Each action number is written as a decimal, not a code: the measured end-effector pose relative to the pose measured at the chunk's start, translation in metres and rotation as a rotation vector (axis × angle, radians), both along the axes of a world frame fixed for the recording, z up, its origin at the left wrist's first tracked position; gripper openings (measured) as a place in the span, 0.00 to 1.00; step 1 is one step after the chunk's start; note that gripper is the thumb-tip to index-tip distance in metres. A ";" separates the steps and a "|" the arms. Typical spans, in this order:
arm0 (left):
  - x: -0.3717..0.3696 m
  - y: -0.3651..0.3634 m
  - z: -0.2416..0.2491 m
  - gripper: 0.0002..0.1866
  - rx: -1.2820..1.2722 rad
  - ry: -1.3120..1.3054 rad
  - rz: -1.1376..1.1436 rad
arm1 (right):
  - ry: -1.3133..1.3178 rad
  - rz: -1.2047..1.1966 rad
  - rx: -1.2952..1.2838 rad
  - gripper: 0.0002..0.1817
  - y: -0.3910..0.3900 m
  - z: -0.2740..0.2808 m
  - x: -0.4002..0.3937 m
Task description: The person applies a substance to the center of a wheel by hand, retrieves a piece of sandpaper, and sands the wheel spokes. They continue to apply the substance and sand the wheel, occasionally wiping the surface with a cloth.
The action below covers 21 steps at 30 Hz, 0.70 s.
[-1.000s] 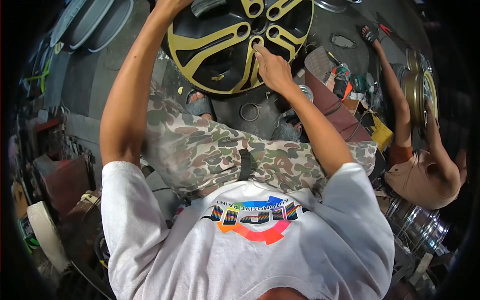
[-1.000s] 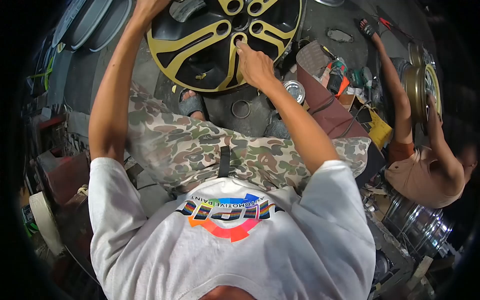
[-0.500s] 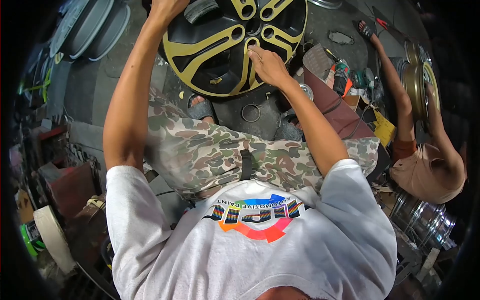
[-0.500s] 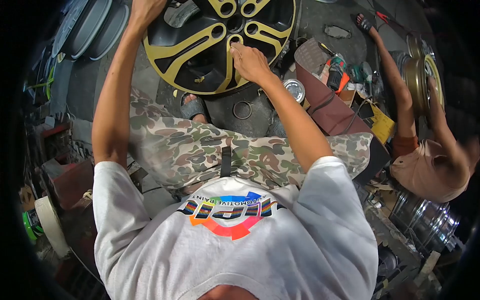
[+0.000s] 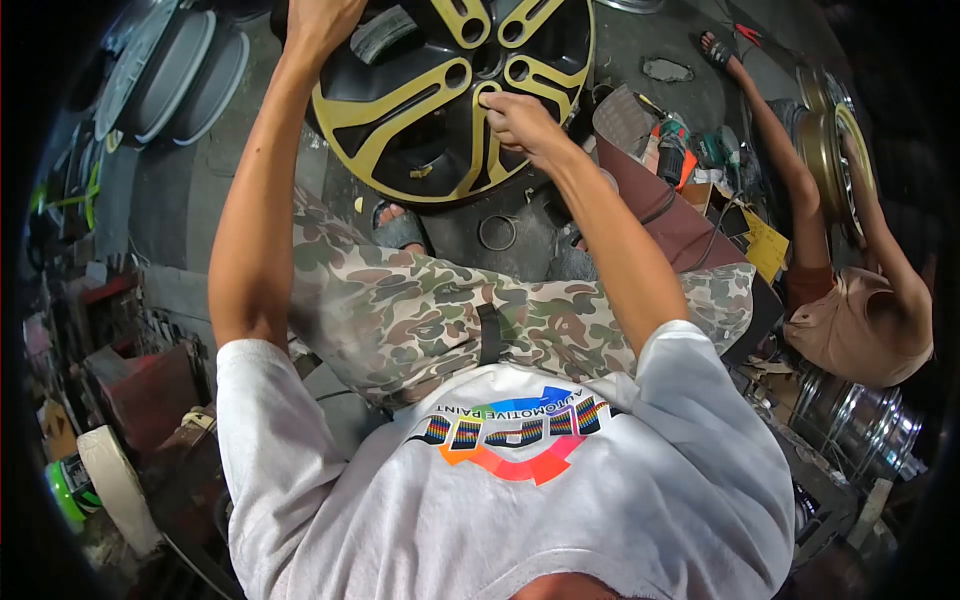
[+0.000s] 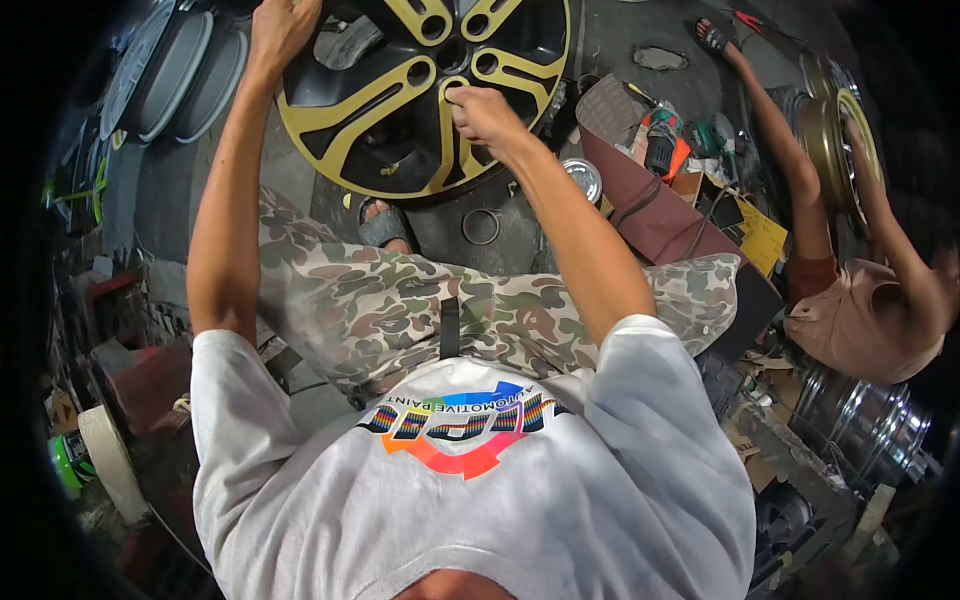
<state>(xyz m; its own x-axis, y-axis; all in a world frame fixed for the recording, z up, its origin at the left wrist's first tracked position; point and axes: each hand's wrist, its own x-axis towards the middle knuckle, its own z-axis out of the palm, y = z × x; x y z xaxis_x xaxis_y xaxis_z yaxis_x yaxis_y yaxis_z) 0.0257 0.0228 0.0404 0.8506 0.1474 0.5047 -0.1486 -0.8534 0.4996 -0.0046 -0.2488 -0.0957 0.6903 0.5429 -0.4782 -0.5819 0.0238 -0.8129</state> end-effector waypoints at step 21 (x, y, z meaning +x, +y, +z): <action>-0.001 0.004 0.001 0.22 -0.027 -0.005 -0.035 | -1.623 0.918 -1.207 0.16 0.001 0.016 0.026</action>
<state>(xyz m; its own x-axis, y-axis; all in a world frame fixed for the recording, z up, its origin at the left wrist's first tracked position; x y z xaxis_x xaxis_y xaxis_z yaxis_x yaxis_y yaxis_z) 0.0242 0.0263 0.0415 0.8531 0.1313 0.5050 -0.1804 -0.8340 0.5215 0.0213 -0.2479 -0.0801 0.5272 0.8288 -0.1874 0.8498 -0.5137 0.1186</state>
